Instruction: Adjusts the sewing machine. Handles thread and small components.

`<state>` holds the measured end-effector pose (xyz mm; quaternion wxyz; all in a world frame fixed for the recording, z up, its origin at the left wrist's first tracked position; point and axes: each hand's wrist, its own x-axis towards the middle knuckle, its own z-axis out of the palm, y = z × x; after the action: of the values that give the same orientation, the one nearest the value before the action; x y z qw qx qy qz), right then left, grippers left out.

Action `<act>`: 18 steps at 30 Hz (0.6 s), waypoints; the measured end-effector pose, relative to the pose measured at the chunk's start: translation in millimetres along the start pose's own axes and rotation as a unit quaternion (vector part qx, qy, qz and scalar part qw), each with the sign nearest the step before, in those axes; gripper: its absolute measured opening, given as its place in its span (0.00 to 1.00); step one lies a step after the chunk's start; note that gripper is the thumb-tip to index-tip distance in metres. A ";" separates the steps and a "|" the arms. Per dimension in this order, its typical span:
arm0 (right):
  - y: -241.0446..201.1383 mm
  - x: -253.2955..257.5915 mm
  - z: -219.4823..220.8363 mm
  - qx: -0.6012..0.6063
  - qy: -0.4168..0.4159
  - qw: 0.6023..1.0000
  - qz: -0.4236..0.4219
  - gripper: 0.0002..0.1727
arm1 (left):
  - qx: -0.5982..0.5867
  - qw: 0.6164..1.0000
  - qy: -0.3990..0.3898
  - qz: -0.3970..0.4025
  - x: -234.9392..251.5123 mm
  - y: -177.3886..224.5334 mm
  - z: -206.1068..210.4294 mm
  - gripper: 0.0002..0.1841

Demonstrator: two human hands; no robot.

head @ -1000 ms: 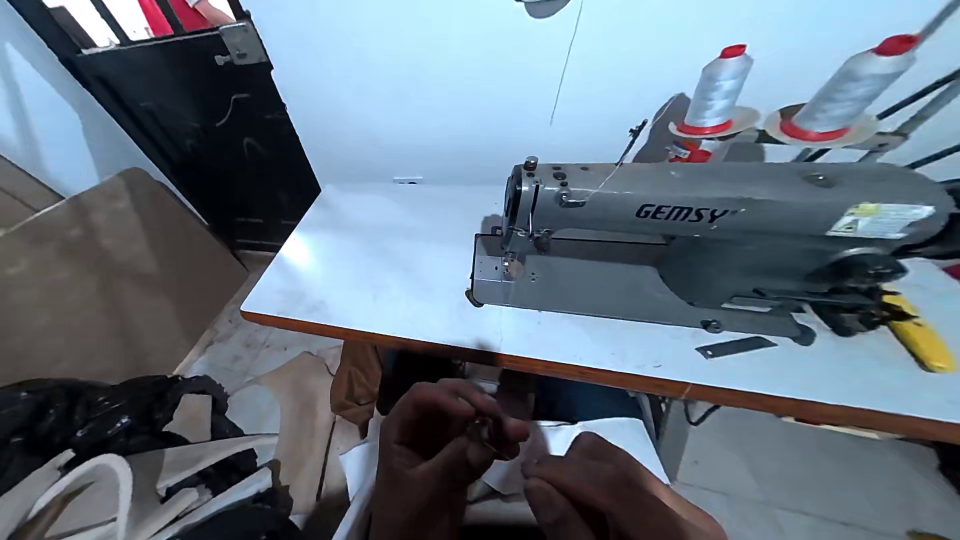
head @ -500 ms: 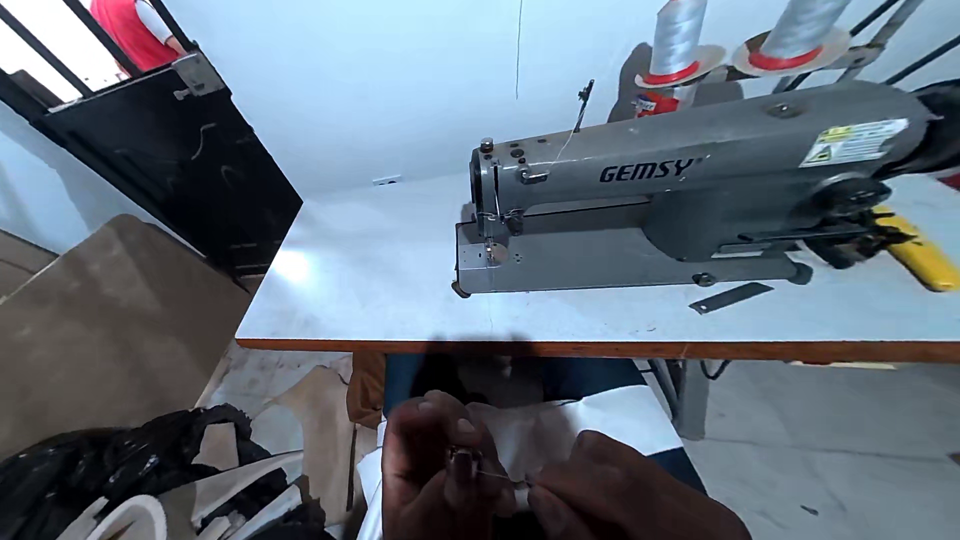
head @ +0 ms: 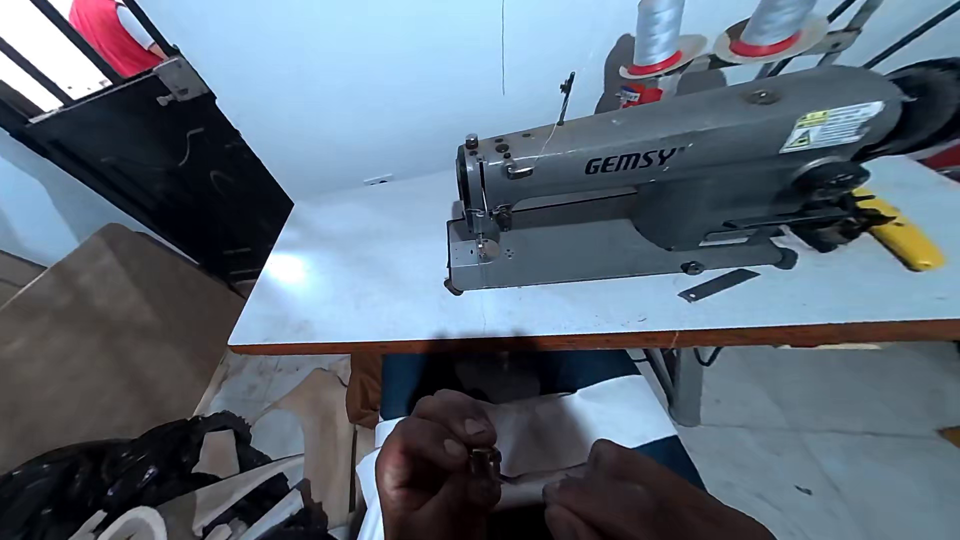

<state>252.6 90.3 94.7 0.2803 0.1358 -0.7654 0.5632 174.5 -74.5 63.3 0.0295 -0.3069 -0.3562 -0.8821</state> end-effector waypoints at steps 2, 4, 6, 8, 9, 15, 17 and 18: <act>1.7 0.3 0.5 0.001 0.005 1.000 0.003 0.04 | -0.040 0.999 0.029 -0.019 -4.3 -1.5 4.4 0.11; 2.6 0.1 1.1 0.003 0.009 1.000 0.004 0.05 | -0.088 0.995 0.043 -0.038 -8.0 -0.8 10.8 0.10; 3.6 -0.5 1.2 0.003 0.010 1.000 0.005 0.05 | -0.124 0.990 0.038 -0.046 -9.9 0.3 15.4 0.10; 4.7 -0.5 0.8 0.002 0.008 1.000 0.006 0.05 | -0.144 0.988 0.038 -0.045 -9.9 0.2 18.4 0.10; 5.2 -0.9 0.8 0.004 0.007 1.000 0.005 0.05 | -0.150 0.987 0.040 -0.042 -10.1 -0.2 19.2 0.10; 5.8 -0.7 -1.7 -0.010 0.010 1.000 0.006 0.05 | -0.141 0.988 0.045 -0.033 -14.0 -6.2 19.9 0.14; 5.6 1.8 -5.4 -0.023 0.015 1.000 0.011 0.05 | -0.135 0.989 0.037 -0.037 -14.3 -7.3 19.0 0.12; 5.8 3.8 -7.5 -0.033 0.020 0.999 0.010 0.05 | -0.125 0.991 0.027 -0.046 -14.3 -6.9 18.4 0.11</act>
<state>248.6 99.7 93.9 0.2945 0.1079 -0.7791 0.5428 193.8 -59.8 61.2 -0.0398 -0.2680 -0.2562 -0.9279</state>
